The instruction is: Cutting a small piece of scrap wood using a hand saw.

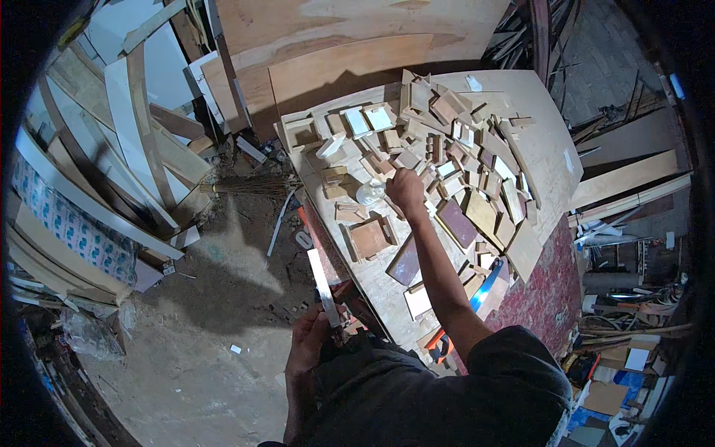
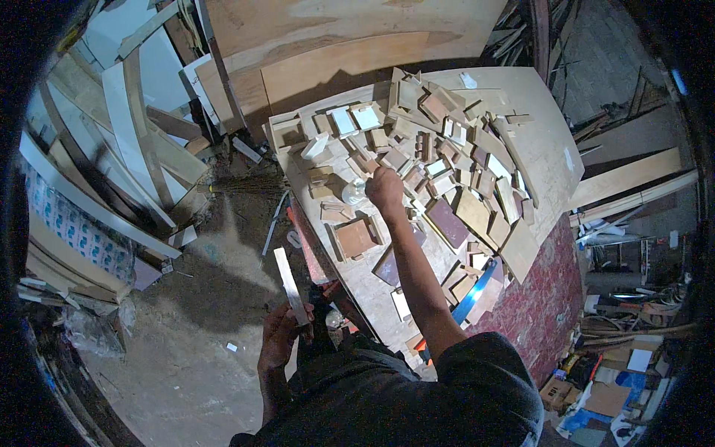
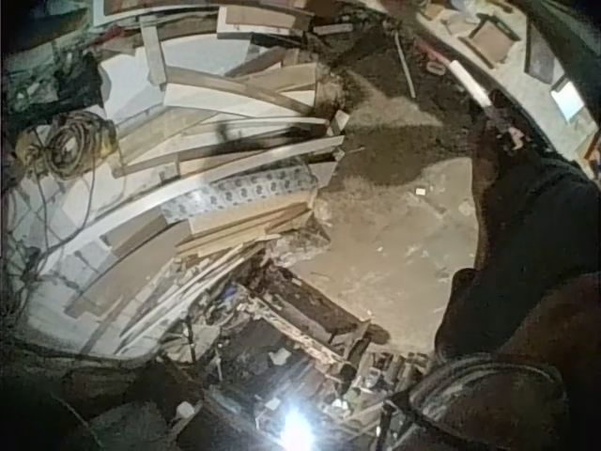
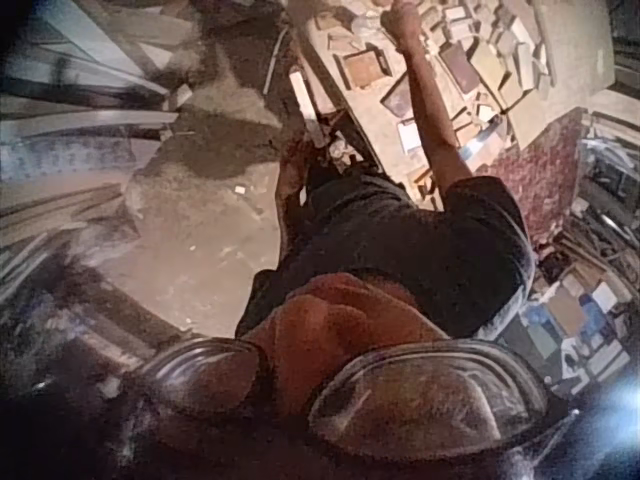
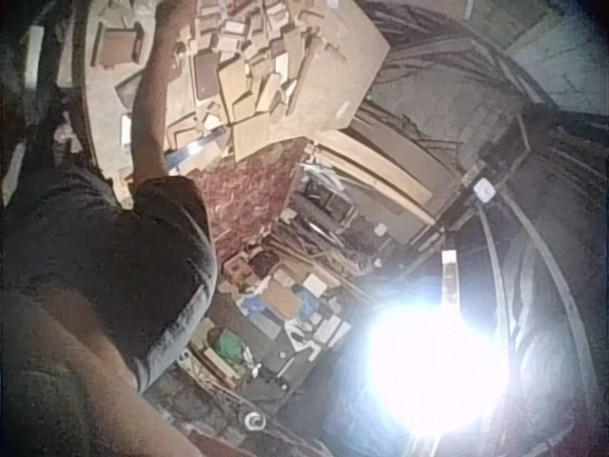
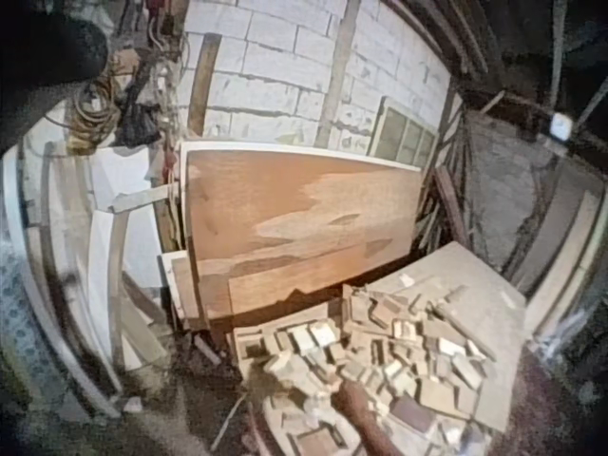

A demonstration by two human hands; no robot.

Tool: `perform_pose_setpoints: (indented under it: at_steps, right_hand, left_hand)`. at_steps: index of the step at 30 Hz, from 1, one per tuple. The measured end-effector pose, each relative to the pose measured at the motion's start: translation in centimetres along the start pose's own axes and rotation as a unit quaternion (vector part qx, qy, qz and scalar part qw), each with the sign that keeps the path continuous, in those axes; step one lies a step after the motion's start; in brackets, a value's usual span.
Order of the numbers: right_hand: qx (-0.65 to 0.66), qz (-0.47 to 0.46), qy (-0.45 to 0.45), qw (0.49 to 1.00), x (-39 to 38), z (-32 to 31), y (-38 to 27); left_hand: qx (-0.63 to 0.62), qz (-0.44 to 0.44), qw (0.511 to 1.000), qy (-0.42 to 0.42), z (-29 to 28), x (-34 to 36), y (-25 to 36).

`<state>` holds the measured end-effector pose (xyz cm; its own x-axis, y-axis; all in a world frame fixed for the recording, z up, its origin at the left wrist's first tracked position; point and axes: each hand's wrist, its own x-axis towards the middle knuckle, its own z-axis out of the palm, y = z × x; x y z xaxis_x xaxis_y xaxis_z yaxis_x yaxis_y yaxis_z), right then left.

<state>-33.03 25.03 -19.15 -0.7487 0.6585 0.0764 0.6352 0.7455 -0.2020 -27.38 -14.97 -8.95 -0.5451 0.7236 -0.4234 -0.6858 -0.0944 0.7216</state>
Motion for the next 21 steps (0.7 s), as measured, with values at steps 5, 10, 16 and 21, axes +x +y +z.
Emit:
perform_pose_setpoints:
  at_steps: [5, 10, 16, 21]
  right_hand:
    - [0.029, 0.001, 0.04, 0.999, 0.5, 0.0, 0.9]
    - [0.006, 0.004, -0.031, 0.999, 1.5, 1.8, 0.4]
    - [-0.006, -0.09, 0.004, 0.996, 0.9, 4.3, 0.7]
    - [-0.034, -0.112, -0.053, 0.992, 0.7, 7.0, 2.0]
  left_hand:
    - [-0.018, 0.006, 1.0, 0.003, -0.3, -0.2, -0.6]
    - [-0.025, 0.012, 1.0, 0.0, -0.4, -0.5, -0.4]
    - [-0.028, 0.0, 1.0, -0.002, -0.7, -1.4, 0.0]
    - [-0.02, 0.017, 0.999, -0.024, -1.2, -1.8, 0.1]
